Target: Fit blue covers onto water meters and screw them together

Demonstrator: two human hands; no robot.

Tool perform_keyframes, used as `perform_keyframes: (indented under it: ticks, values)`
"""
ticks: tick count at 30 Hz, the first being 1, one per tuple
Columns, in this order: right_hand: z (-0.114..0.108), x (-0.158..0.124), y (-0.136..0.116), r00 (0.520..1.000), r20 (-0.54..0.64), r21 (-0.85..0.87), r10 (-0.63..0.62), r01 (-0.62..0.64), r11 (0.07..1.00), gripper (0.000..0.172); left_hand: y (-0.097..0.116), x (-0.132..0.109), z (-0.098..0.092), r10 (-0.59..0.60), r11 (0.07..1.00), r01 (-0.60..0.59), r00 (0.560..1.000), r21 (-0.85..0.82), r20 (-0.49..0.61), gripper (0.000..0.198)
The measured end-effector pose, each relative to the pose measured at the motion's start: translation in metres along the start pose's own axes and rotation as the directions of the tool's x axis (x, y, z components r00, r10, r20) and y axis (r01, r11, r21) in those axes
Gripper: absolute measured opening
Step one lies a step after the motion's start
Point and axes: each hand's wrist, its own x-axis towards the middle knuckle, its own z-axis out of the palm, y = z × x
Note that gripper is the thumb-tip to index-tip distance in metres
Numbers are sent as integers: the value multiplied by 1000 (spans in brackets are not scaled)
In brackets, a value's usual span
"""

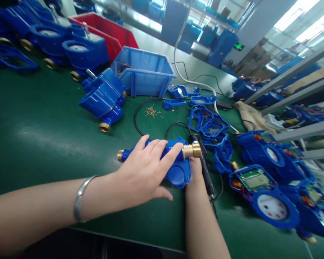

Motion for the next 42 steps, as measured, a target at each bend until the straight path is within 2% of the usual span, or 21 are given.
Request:
perform_keyframes:
  ticks: [3,5,6,7,8,9,10,12,13,14,16,18,21,23,26,28,30,33,36,39,42]
  values:
    - [6,-11,-15,998,13,23,54,-55,998,28,-11,-8,9,0,1000,0,1000,19,-24,100]
    - [10,-21,-29,997,25,30,75,-76,997,33,-24,-6,9,-124,981,118,992,-152,-31,108]
    - [11,-28,-37,996,40,29,76,-77,997,37,-31,-4,7,-220,934,204,975,-293,-21,113]
    - [11,-36,-44,995,74,19,70,-72,997,45,-38,-4,5,-317,839,286,948,-463,11,113]
    - [11,-43,-52,990,133,-4,56,-56,998,55,-44,-5,4,-388,687,338,919,-643,69,109]
    - [10,-51,-58,976,214,-49,33,-23,999,66,-50,-8,3,-419,476,358,895,-803,151,100]
    - [10,-57,-63,953,303,-117,11,26,993,76,-54,-11,4,-405,226,356,881,-907,245,89]
    - [15,-67,-69,901,433,-292,-2,142,946,90,-60,-22,11,-316,-223,355,855,-908,412,72]
    - [20,-69,-69,896,445,-393,-7,202,897,93,-61,-28,17,-265,-378,367,837,-850,479,68]
    - [26,-70,-69,906,422,-496,-24,253,831,94,-61,-34,23,-216,-490,377,822,-786,528,66]
    - [41,-67,-65,933,347,-654,-100,317,687,90,-60,-44,36,-142,-608,391,803,-691,579,67]
    - [53,-62,-58,930,312,-708,-194,364,605,83,-59,-51,44,-124,-639,396,793,-660,596,68]
    - [61,-55,-49,923,309,-645,-229,380,663,79,-62,-56,42,-187,-572,404,783,-714,593,63]
    - [61,-53,-44,932,287,-615,-223,358,703,79,-68,-56,32,-237,-438,457,772,-774,590,54]
    - [61,-55,-42,944,243,-634,-224,329,700,77,-76,-56,13,-281,-164,581,747,-797,603,44]
    - [64,-56,-43,945,216,-653,-245,326,683,75,-78,-60,6,-331,-66,609,734,-790,594,44]
    - [68,-57,-43,941,198,-657,-273,334,676,73,-79,-68,5,-409,-84,580,722,-810,559,49]
    - [73,-57,-42,947,162,-626,-277,316,713,73,-79,-82,12,-449,-198,486,727,-851,520,62]
    - [74,-54,-41,964,118,-555,-239,263,789,76,-82,-91,18,-356,-283,440,777,-852,519,69]
    - [74,-52,-40,972,87,-513,-219,232,827,78,-84,-89,18,-240,-335,459,803,-823,545,78]
    - [73,-51,-40,973,78,-497,-216,226,838,78,-85,-83,15,-63,-310,531,816,-788,574,84]
